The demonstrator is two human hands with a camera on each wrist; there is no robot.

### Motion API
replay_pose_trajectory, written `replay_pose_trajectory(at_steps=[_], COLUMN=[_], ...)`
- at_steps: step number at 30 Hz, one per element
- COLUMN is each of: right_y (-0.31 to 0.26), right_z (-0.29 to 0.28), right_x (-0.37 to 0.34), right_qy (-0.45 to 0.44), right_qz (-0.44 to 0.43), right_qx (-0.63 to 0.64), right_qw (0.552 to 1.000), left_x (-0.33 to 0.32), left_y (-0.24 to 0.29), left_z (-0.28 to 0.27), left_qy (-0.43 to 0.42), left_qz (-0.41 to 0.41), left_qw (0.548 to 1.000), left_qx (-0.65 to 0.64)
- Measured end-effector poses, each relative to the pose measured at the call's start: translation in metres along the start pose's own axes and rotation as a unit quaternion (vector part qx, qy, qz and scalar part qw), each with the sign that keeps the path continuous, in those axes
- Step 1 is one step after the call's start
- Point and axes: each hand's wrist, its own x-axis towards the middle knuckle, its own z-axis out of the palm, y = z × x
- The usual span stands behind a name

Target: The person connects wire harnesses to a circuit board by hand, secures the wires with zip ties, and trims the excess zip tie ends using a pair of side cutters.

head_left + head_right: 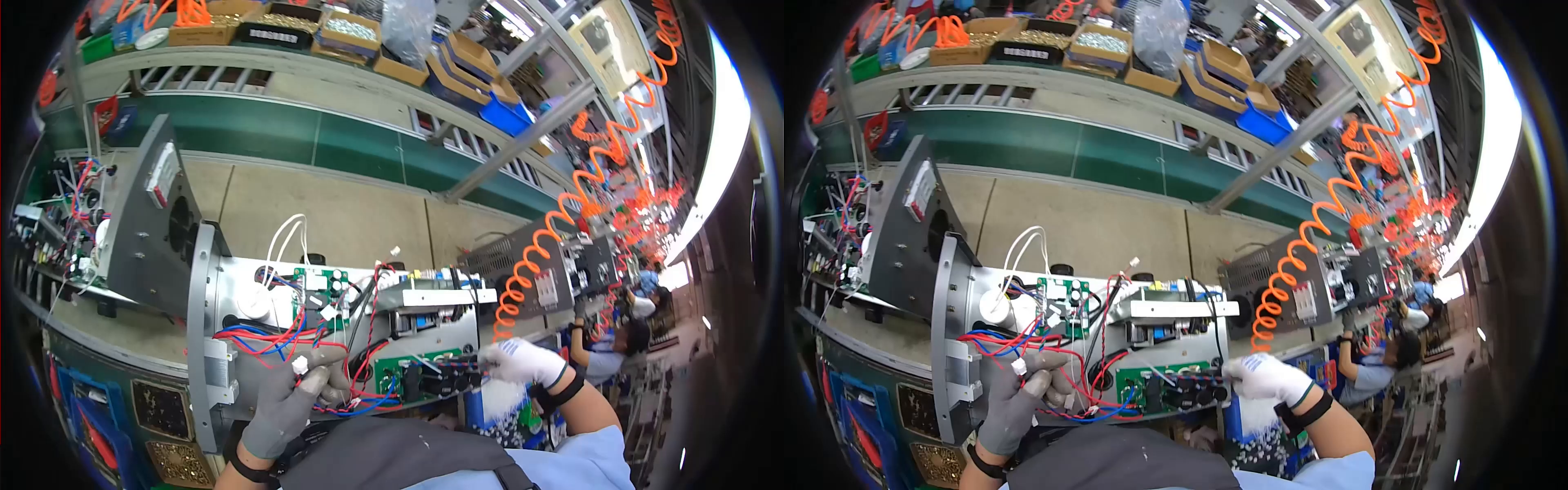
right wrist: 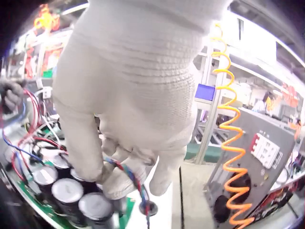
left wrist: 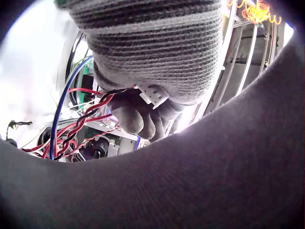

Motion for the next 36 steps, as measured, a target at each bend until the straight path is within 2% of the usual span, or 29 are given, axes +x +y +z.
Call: replay_pose_trajectory(at_steps=[1,2,3,5,7,8,9,11,12,13,15,16,17,18,19,22,24,25,27,29,31,32,33,35,36], right_y=[-0.004,0.002,0.013,0.037,0.020,0.015,0.020,0.030,0.046,0.060,0.062,0.062,0.060,0.054,0.052,0.061,0.068,0.065,0.073,0.073,0.056,0.040,0.027,-0.009,-0.025], right_z=[-0.005,-0.006,0.001,-0.004,-0.028,-0.028,-0.025,-0.009,0.015,0.026,0.021,0.007,-0.013,-0.022,-0.029,-0.039,-0.047,-0.049,-0.041,-0.042,-0.064,-0.082,-0.100,-0.126,-0.136], right_x=[0.005,0.006,0.009,0.009,0.005,0.000,0.004,0.010,0.018,0.018,0.008,-0.002,-0.016,-0.035,-0.046,-0.075,-0.094,-0.104,-0.114,-0.104,-0.098,-0.095,-0.093,-0.094,-0.088], right_qy=[-0.065,-0.075,-0.031,-0.227,-0.320,-0.304,-0.306,-0.277,-0.275,-0.273,-0.259,-0.162,-0.142,-0.057,0.014,0.132,0.203,0.250,0.307,0.311,0.308,0.254,0.253,0.241,0.245], right_qz=[0.017,0.009,-0.105,-0.104,-0.030,-0.022,-0.028,-0.073,-0.128,-0.132,-0.200,-0.200,-0.133,-0.038,-0.040,-0.095,-0.143,-0.118,-0.156,-0.324,-0.405,-0.443,-0.476,-0.448,-0.460], right_qx=[-0.043,-0.016,-0.002,0.142,0.284,0.348,0.357,0.127,0.091,0.098,0.287,0.305,0.367,0.471,0.535,0.482,0.402,0.404,0.473,0.465,0.364,0.361,0.279,0.250,0.235], right_qw=[0.997,0.997,0.994,0.958,0.903,0.887,0.882,0.950,0.949,0.948,0.900,0.917,0.910,0.880,0.844,0.861,0.881,0.872,0.811,0.763,0.780,0.780,0.794,0.824,0.821], left_x=[0.000,0.000,0.000,0.004,0.014,0.020,0.024,0.037,0.042,0.049,0.067,0.075,0.085,0.092,0.095,0.097,0.097,0.099,0.099,0.099,0.097,0.092,0.091,0.078,0.069], left_y=[0.002,0.004,0.004,0.005,0.010,-0.001,-0.003,-0.001,0.006,0.000,-0.030,-0.045,-0.058,-0.069,-0.079,-0.100,-0.106,-0.104,-0.100,-0.098,-0.090,-0.090,-0.089,-0.058,-0.042], left_z=[0.002,0.005,0.008,0.021,0.031,0.034,0.039,0.051,0.058,0.064,0.073,0.080,0.088,0.092,0.093,0.092,0.089,0.090,0.096,0.099,0.102,0.104,0.105,0.096,0.085], left_qy=[0.013,0.023,0.032,0.058,0.026,0.017,0.013,-0.044,-0.080,-0.084,-0.186,-0.191,-0.207,-0.222,-0.226,-0.228,-0.210,-0.209,-0.203,-0.202,-0.196,-0.204,-0.212,-0.221,-0.108], left_qz=[0.007,0.020,0.030,0.016,-0.036,0.044,0.037,0.082,0.027,0.023,-0.007,-0.013,-0.026,-0.037,-0.038,-0.009,0.001,-0.003,-0.021,-0.019,0.003,-0.014,-0.032,-0.004,0.079], left_qw=[1.000,0.999,0.997,0.998,0.988,0.974,0.973,0.925,0.902,0.899,0.778,0.776,0.739,0.697,0.692,0.682,0.700,0.698,0.697,0.705,0.704,0.696,0.689,0.680,0.811], left_qx=[0.008,0.034,0.058,0.024,0.149,0.220,0.229,0.368,0.424,0.429,0.599,0.601,0.641,0.681,0.684,0.695,0.683,0.685,0.687,0.680,0.682,0.689,0.692,0.699,0.569])
